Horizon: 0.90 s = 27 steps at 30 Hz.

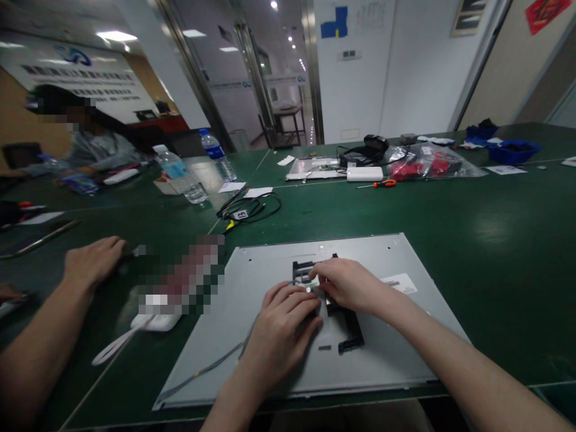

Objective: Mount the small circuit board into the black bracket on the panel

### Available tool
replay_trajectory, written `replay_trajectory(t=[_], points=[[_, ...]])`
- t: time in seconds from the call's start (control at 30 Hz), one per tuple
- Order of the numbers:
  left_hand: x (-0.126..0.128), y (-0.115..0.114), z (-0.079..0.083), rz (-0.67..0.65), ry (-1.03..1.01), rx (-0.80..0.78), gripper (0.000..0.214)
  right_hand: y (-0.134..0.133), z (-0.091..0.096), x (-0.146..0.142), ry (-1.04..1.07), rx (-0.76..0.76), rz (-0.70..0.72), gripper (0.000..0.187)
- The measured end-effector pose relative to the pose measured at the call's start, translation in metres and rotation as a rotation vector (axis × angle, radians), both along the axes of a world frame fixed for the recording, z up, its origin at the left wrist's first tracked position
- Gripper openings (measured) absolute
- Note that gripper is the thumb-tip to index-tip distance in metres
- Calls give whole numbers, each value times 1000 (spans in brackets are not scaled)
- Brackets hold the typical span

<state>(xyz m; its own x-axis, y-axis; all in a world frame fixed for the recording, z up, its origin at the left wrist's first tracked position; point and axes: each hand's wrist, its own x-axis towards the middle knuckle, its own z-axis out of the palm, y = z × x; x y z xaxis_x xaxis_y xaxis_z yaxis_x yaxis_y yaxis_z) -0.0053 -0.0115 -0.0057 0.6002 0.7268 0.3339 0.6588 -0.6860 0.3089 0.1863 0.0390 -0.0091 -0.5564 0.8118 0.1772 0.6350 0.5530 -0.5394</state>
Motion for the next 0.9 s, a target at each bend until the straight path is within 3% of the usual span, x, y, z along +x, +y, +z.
replay_trajectory(t=[0.63,0.9], points=[[0,1,-1,4,-3,14,15,-3,5,2,-34,37,-18,25],[-2,3,-2,15,11,-8,20,3,10,19,-73,52,-66,20]])
